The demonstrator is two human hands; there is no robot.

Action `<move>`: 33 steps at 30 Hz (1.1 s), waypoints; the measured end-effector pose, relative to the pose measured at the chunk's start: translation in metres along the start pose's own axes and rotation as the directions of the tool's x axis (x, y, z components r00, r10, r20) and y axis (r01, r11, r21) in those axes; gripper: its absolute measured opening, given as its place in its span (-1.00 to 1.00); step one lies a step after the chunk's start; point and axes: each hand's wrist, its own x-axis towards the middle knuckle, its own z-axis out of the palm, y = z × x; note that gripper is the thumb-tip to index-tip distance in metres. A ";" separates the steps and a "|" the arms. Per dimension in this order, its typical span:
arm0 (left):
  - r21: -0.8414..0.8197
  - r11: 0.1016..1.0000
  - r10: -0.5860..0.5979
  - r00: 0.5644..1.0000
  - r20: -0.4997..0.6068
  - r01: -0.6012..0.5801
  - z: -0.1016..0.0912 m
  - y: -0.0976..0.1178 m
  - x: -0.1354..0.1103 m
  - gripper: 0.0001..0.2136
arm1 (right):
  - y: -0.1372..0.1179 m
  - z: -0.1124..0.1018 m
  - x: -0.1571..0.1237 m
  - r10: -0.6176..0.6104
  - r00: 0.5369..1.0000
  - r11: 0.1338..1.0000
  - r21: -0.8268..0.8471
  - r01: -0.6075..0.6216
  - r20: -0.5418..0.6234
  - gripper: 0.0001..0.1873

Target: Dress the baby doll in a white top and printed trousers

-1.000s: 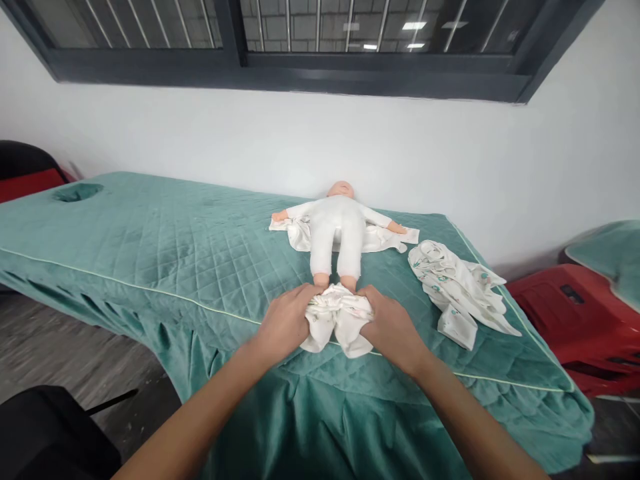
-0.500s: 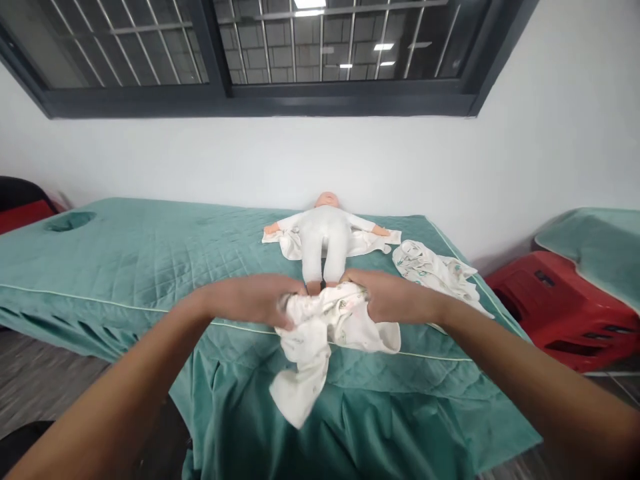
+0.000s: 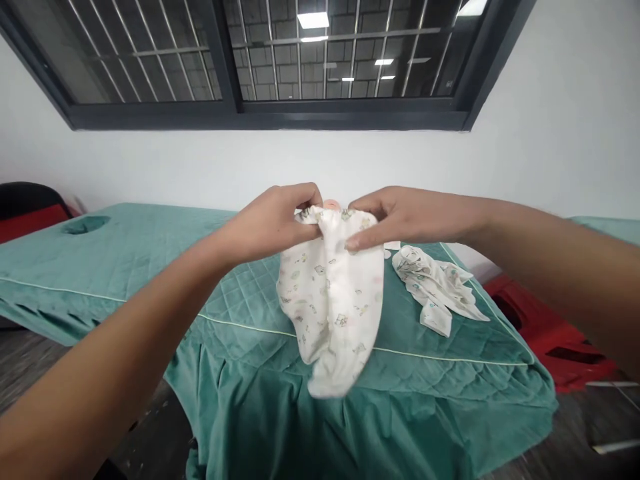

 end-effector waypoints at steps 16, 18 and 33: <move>-0.272 0.962 0.050 0.971 0.235 0.017 -0.022 0.014 -0.007 -0.79 | -0.015 -0.001 -0.022 -0.008 0.967 0.996 0.079 0.029 -0.253 -0.65; -0.201 0.979 0.044 0.968 0.245 0.007 -0.029 0.012 -0.012 -0.76 | -0.015 -0.005 -0.029 -0.021 0.961 0.999 0.021 0.027 -0.274 -0.69; 0.114 0.993 -0.002 0.991 -0.133 0.017 -0.048 0.026 -0.049 -0.69 | -0.018 -0.012 -0.057 0.033 0.961 0.975 -0.204 -0.091 -0.274 -0.55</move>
